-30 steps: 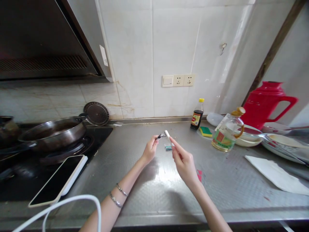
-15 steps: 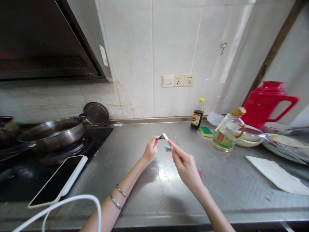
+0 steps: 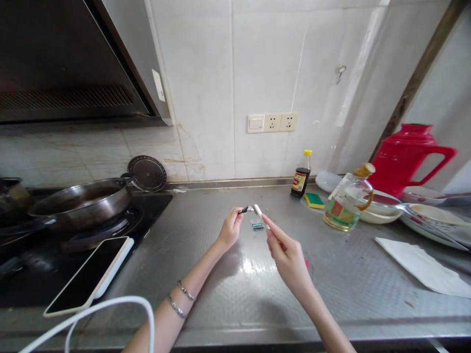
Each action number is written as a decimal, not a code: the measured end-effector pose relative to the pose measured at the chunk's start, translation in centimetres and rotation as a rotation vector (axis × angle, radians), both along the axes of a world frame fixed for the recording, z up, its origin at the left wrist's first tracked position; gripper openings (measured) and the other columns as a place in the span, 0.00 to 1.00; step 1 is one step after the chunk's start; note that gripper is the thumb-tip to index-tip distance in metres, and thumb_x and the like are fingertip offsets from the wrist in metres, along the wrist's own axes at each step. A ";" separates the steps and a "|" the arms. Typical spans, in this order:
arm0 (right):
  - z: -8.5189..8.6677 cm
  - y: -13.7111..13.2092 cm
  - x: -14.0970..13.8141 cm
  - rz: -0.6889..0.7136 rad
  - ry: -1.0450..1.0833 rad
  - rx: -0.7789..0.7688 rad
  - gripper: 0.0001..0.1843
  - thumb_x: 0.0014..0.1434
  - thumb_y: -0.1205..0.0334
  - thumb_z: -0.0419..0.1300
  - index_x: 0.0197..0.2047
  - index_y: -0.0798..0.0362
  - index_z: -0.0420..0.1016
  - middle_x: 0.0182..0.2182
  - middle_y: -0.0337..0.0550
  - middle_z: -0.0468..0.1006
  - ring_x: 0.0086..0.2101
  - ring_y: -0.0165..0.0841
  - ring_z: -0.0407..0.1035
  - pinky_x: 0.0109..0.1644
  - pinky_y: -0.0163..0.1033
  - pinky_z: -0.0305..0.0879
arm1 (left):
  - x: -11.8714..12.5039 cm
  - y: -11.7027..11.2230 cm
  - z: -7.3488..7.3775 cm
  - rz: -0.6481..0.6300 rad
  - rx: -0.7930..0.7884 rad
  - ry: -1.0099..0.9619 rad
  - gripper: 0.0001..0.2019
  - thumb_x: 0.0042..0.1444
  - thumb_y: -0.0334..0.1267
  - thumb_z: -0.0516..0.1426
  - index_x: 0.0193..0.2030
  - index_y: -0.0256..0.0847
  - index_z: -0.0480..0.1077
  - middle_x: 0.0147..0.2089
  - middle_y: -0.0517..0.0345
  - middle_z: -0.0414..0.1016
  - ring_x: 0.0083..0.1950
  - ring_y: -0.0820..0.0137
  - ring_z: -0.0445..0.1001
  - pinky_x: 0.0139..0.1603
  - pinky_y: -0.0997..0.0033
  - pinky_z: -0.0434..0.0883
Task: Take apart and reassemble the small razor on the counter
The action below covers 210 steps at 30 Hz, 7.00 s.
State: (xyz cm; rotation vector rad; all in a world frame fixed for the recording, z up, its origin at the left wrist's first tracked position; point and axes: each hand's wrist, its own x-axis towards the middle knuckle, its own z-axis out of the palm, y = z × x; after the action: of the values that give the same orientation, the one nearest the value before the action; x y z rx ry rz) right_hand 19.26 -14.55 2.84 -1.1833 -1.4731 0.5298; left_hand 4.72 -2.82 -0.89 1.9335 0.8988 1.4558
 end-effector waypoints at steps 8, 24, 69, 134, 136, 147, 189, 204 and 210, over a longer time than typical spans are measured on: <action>-0.3 0.1 -0.3 0.011 -0.048 0.034 0.24 0.61 0.58 0.47 0.59 0.55 0.65 0.18 0.34 0.59 0.19 0.25 0.49 0.21 0.29 0.48 | 0.0 0.0 0.0 0.001 0.058 0.056 0.10 0.61 0.40 0.46 0.41 0.39 0.66 0.36 0.55 0.69 0.39 0.68 0.67 0.43 0.70 0.62; -0.1 0.0 -0.2 0.104 -0.112 -0.010 0.24 0.62 0.57 0.46 0.59 0.56 0.64 0.18 0.33 0.55 0.20 0.24 0.47 0.21 0.30 0.46 | -0.1 -0.1 -0.2 -0.006 0.020 0.023 0.09 0.60 0.38 0.47 0.41 0.40 0.66 0.37 0.56 0.70 0.39 0.69 0.68 0.43 0.72 0.62; -1.0 14.1 3.4 0.082 -0.784 0.155 0.17 0.64 0.58 0.46 0.52 0.45 0.71 0.31 0.42 0.74 0.34 0.32 0.67 0.39 0.36 0.52 | 2.6 -1.9 1.6 -0.108 -0.863 -0.577 0.06 0.51 0.36 0.49 0.37 0.38 0.58 0.19 0.72 0.53 0.12 0.83 0.47 0.11 0.75 0.66; -0.7 4.1 -0.7 0.037 -0.035 0.137 0.21 0.60 0.59 0.51 0.55 0.54 0.69 0.37 0.46 0.78 0.27 0.29 0.66 0.31 0.33 0.63 | 2.1 -2.1 0.8 -0.437 -0.678 -0.610 0.23 0.51 0.59 0.51 0.23 0.39 0.56 0.13 0.71 0.48 0.10 0.84 0.43 0.10 0.82 0.41; -0.5 4.4 -0.7 0.033 -0.030 0.151 0.21 0.60 0.59 0.51 0.55 0.54 0.68 0.38 0.46 0.78 0.28 0.29 0.67 0.32 0.33 0.64 | 2.1 -2.1 0.8 -0.421 -0.669 -0.603 0.23 0.51 0.59 0.51 0.23 0.39 0.57 0.13 0.71 0.48 0.10 0.84 0.43 0.10 0.82 0.41; -0.7 4.4 -1.1 0.024 -0.062 0.158 0.21 0.60 0.60 0.50 0.55 0.54 0.69 0.39 0.49 0.78 0.29 0.29 0.68 0.33 0.33 0.64 | 1.9 -1.7 0.7 -0.328 -0.625 -0.573 0.24 0.53 0.59 0.49 0.21 0.39 0.57 0.13 0.71 0.48 0.10 0.83 0.45 0.10 0.81 0.43; -2.0 2.1 -1.7 0.012 -0.021 0.102 0.22 0.60 0.59 0.50 0.55 0.56 0.69 0.28 0.44 0.75 0.25 0.28 0.65 0.28 0.32 0.62 | 0.8 -1.0 1.2 -0.019 -0.244 -0.277 0.11 0.52 0.44 0.55 0.29 0.37 0.70 0.21 0.63 0.64 0.22 0.76 0.62 0.26 0.77 0.60; -2.7 0.7 -0.7 -0.090 -0.144 0.182 0.21 0.61 0.62 0.47 0.56 0.54 0.67 0.34 0.48 0.76 0.31 0.31 0.68 0.35 0.34 0.65 | -2.1 0.0 2.8 -0.315 -0.351 -0.102 0.10 0.48 0.42 0.59 0.28 0.36 0.76 0.25 0.56 0.70 0.29 0.71 0.63 0.31 0.75 0.58; -3.2 -1.2 -2.5 -0.002 -0.167 0.164 0.22 0.62 0.63 0.46 0.58 0.54 0.65 0.26 0.42 0.71 0.23 0.28 0.63 0.28 0.31 0.62 | -2.0 0.5 2.0 -0.331 -0.386 -0.089 0.10 0.46 0.41 0.59 0.29 0.36 0.76 0.26 0.55 0.72 0.30 0.70 0.64 0.31 0.75 0.58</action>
State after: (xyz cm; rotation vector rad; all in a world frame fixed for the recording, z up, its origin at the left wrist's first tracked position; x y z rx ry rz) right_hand 16.75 -15.79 -0.40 -1.1206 -1.6243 0.3079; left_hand 2.70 -2.29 1.12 1.6247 0.7164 1.0762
